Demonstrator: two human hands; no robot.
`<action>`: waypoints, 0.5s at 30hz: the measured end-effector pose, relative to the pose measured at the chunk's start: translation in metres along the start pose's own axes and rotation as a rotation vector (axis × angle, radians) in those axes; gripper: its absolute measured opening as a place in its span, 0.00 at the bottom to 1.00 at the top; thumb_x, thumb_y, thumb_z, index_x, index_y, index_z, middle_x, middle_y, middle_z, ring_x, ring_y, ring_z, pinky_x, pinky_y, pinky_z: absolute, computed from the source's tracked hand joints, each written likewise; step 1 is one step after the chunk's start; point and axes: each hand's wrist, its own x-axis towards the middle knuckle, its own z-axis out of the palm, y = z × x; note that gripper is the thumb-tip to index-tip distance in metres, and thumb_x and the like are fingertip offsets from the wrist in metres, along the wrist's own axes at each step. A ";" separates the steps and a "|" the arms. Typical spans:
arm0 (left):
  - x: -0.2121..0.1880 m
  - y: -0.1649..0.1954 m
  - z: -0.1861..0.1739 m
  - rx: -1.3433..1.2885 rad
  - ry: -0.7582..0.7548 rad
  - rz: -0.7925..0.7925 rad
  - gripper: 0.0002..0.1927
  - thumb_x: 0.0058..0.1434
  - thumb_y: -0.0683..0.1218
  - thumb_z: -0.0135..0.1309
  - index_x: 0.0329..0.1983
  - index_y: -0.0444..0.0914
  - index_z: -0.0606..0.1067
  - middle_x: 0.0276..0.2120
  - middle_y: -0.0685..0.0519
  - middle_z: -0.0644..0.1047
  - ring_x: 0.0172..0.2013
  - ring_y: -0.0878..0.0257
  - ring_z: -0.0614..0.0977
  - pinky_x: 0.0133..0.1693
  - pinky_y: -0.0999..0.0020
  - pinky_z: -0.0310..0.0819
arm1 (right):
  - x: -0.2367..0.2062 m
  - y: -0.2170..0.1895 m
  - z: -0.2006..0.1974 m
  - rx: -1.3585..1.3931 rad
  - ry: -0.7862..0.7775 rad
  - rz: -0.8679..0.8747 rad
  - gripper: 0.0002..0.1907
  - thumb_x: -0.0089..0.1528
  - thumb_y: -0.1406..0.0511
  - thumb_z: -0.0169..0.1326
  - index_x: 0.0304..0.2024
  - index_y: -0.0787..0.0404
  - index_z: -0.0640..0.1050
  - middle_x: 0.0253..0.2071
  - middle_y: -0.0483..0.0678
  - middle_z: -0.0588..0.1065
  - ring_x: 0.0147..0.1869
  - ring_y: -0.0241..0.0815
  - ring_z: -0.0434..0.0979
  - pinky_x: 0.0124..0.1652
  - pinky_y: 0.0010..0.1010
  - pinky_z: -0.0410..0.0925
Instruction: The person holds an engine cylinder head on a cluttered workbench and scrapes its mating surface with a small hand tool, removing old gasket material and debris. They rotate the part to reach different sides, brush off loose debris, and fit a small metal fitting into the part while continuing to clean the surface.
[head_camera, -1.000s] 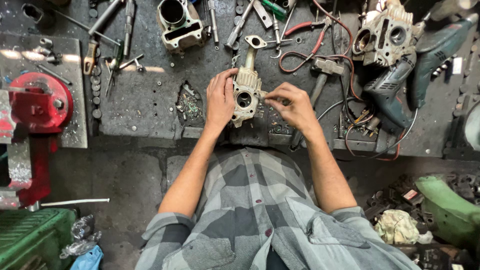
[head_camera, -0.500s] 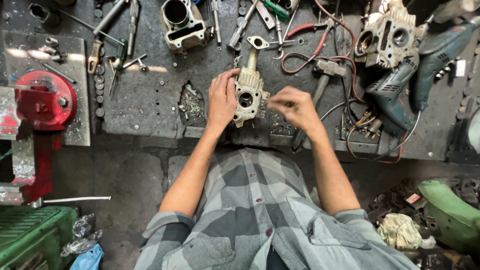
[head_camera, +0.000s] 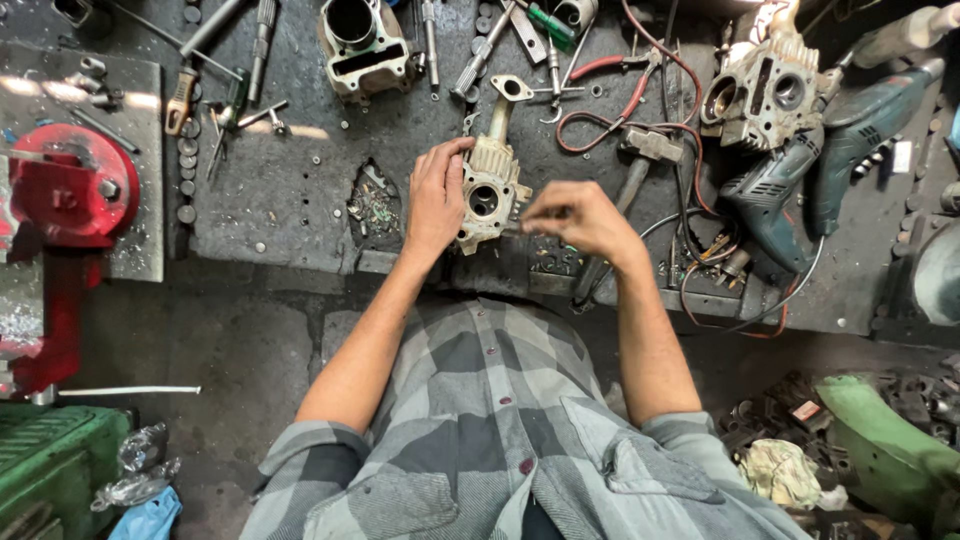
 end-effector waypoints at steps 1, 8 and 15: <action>0.000 0.000 0.000 0.000 -0.003 0.000 0.14 0.76 0.44 0.42 0.58 0.38 0.75 0.54 0.49 0.78 0.57 0.50 0.76 0.60 0.58 0.67 | 0.001 0.000 -0.001 0.014 0.065 0.047 0.08 0.58 0.65 0.67 0.40 0.57 0.85 0.37 0.44 0.81 0.42 0.37 0.81 0.40 0.29 0.75; 0.001 0.000 0.000 -0.002 -0.026 -0.011 0.14 0.76 0.45 0.42 0.58 0.40 0.75 0.55 0.49 0.78 0.57 0.50 0.76 0.60 0.56 0.66 | 0.014 0.004 -0.004 -0.039 0.045 0.001 0.09 0.57 0.64 0.68 0.39 0.58 0.85 0.36 0.47 0.81 0.40 0.39 0.80 0.40 0.33 0.74; 0.000 0.001 -0.001 -0.053 -0.012 -0.008 0.14 0.76 0.44 0.42 0.58 0.40 0.75 0.53 0.48 0.78 0.57 0.50 0.77 0.60 0.56 0.68 | 0.020 0.003 -0.004 -0.051 0.056 0.034 0.09 0.57 0.61 0.68 0.37 0.57 0.85 0.36 0.44 0.81 0.39 0.36 0.80 0.35 0.30 0.75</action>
